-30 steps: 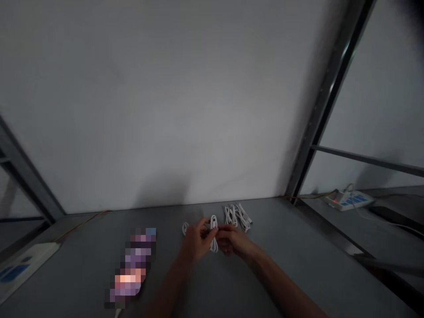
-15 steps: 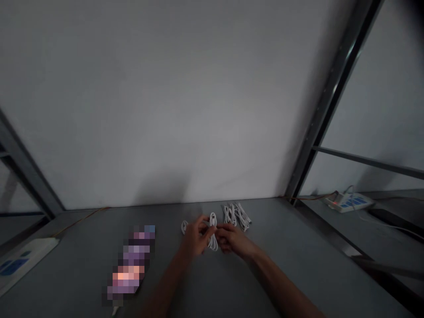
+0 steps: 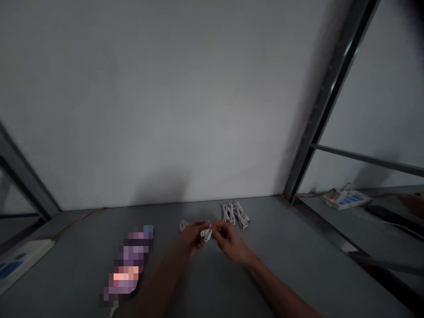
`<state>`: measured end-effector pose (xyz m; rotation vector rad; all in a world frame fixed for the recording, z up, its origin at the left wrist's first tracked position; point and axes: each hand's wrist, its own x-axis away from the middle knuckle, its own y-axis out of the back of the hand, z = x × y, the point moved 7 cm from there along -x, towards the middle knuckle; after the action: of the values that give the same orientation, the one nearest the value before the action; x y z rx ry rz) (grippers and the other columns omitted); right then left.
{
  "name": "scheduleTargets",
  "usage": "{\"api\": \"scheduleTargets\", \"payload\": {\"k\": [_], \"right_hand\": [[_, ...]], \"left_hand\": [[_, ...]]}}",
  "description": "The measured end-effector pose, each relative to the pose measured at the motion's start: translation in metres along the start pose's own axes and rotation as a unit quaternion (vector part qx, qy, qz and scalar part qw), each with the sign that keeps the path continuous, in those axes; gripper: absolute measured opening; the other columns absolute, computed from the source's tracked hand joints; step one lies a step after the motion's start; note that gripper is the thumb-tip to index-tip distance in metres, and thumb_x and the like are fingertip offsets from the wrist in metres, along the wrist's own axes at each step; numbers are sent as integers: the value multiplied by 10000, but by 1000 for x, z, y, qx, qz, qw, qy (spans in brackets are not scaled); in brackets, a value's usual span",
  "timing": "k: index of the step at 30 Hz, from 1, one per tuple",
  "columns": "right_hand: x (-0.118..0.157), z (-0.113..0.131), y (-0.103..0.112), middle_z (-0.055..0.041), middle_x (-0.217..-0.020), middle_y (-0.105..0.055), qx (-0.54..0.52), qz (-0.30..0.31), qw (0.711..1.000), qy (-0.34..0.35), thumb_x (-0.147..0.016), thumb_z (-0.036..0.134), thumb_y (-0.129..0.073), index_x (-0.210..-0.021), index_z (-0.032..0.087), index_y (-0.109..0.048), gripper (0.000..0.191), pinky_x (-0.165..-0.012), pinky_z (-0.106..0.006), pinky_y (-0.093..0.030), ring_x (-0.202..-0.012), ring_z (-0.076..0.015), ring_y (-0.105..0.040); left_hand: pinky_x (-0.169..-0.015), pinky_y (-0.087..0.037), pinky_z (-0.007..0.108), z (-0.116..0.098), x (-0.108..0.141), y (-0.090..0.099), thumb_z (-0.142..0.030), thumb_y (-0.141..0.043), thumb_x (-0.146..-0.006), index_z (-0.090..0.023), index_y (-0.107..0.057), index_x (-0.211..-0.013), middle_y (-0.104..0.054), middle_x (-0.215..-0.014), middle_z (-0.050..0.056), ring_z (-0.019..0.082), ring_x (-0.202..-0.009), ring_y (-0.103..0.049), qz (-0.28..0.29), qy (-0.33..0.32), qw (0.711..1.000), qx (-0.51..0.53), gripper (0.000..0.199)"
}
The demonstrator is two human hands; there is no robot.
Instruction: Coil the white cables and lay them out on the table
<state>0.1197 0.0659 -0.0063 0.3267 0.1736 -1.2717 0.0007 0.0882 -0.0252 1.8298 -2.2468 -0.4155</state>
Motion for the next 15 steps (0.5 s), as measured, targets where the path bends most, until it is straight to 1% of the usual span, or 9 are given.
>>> {"api": "scheduleTargets", "payload": {"k": [1,3,5,6,8,10,11,13,15], "right_hand": [[-1,-5,1,64,-504,-348,-13,-7,1000,-17,-828,573,-493,-628,178,-489,443,-440,-221,-234,-467,-78,-293],[-3,-16,3,86,-441,-315,-58,-18,996,-61,-793,576,-525,-609,191,-473,430,-398,-222,-198,-402,-67,-255],[-5,-25,5,100,-423,-300,-123,-29,987,-99,-751,561,-570,-595,206,-439,410,-371,-219,-168,-366,-56,-223],[-6,-29,6,103,-430,-301,-157,-36,980,-113,-733,548,-590,-594,210,-425,401,-365,-217,-156,-361,-51,-210],[-6,-33,7,108,-457,-301,-218,-41,965,-137,-707,511,-622,-607,210,-414,379,-365,-212,-131,-368,-41,-184],[-6,-35,6,113,-472,-291,-260,-31,953,-154,-693,473,-648,-620,208,-411,362,-373,-211,-113,-382,-38,-165],[-5,-36,5,116,-472,-281,-273,-19,948,-162,-686,456,-660,-617,208,-406,362,-377,-211,-109,-387,-36,-158],[-4,-38,2,120,-468,-264,-285,5,943,-174,-681,438,-674,-607,206,-402,364,-381,-211,-107,-393,-35,-152],[-3,-39,-1,120,-461,-259,-273,22,945,-177,-686,425,-677,-599,201,-416,355,-383,-211,-113,-392,-36,-157]], "left_hand": [[-360,-374,219,2,-3,-1,-557,-406,-834,-171,-591,-967,-580,-520,-27,112,-362,-497,-1,11,1000,4,448],[-388,-406,223,-2,-6,5,-463,-430,-831,-182,-557,-1035,-595,-546,-35,118,-384,-518,-58,-8,998,-22,370],[-495,-477,233,-16,-3,12,-339,-537,-761,-199,-572,-1014,-667,-713,3,129,-540,-599,-118,-83,988,-60,292],[-570,-507,240,-24,1,12,-280,-579,-719,-205,-590,-989,-689,-819,23,140,-651,-632,-126,-128,981,-71,281],[-709,-531,263,-37,6,7,-221,-609,-690,-214,-617,-965,-700,-957,43,163,-828,-652,-86,-186,976,-67,275],[-799,-523,281,-41,10,0,-241,-602,-737,-211,-632,-966,-714,-962,44,171,-889,-658,-35,-197,978,-52,233],[-814,-517,283,-42,10,-2,-269,-593,-765,-206,-638,-959,-721,-934,40,169,-877,-663,-23,-193,980,-49,209],[-776,-507,268,-39,10,-2,-328,-578,-795,-199,-655,-912,-723,-846,20,159,-801,-664,-26,-179,981,-62,191],[-666,-478,237,-34,6,-1,-371,-560,-802,-193,-662,-822,-685,-698,-11,140,-677,-633,-40,-159,982,-92,206]]}}
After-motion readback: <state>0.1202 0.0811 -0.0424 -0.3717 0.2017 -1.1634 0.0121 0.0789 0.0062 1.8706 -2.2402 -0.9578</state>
